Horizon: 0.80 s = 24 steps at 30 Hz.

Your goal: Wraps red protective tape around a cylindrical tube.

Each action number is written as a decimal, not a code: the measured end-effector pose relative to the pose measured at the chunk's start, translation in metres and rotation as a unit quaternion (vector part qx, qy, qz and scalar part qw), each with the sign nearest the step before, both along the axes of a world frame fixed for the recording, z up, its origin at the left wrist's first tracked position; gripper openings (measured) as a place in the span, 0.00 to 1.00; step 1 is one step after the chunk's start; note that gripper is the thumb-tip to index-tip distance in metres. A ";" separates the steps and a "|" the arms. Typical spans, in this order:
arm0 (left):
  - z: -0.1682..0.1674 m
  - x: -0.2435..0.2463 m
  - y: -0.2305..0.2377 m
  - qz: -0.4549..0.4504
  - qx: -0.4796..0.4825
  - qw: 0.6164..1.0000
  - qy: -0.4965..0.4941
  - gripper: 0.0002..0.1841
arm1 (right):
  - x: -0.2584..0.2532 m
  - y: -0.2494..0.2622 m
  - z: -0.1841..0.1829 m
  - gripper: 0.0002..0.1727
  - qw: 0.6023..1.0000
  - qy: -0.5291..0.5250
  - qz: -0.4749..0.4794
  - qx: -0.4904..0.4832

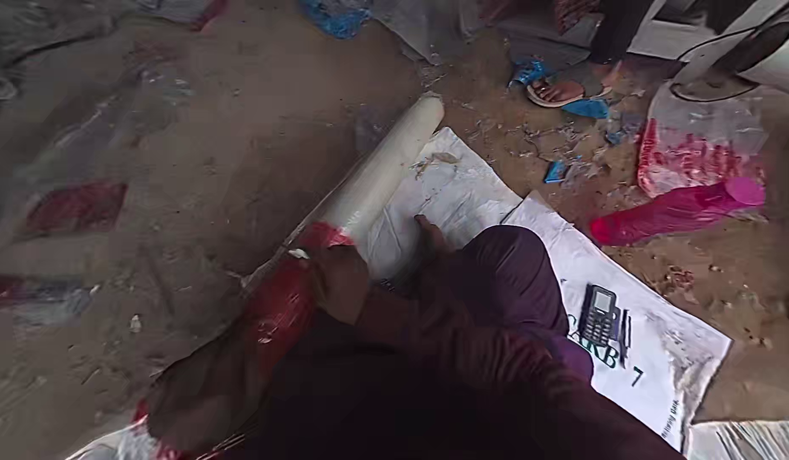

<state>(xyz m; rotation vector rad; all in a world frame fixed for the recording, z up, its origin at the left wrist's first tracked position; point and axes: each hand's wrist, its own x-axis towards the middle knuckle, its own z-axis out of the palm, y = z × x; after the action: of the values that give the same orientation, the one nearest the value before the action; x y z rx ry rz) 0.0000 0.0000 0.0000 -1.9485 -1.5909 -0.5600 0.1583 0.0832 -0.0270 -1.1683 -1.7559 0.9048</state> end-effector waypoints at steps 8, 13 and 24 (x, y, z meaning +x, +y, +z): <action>-0.013 -0.023 -0.007 0.029 -0.019 0.999 -0.038 0.18 | 0.008 -0.033 0.004 0.20 0.966 -0.143 0.164 -0.142; -0.012 -0.026 -0.006 0.029 -0.018 0.998 -0.044 0.17 | -0.008 -0.030 0.029 0.24 0.921 -0.210 0.251 -0.211; -0.016 -0.028 -0.008 0.012 -0.012 0.999 -0.050 0.18 | -0.026 -0.038 0.040 0.18 0.901 -0.294 0.253 -0.197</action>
<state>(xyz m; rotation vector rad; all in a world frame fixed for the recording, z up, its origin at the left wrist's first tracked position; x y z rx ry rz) -0.0277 -0.0081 -0.0155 -1.9426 -1.6875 -0.6394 0.1319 0.0453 0.0125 -1.3598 -2.5264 1.3605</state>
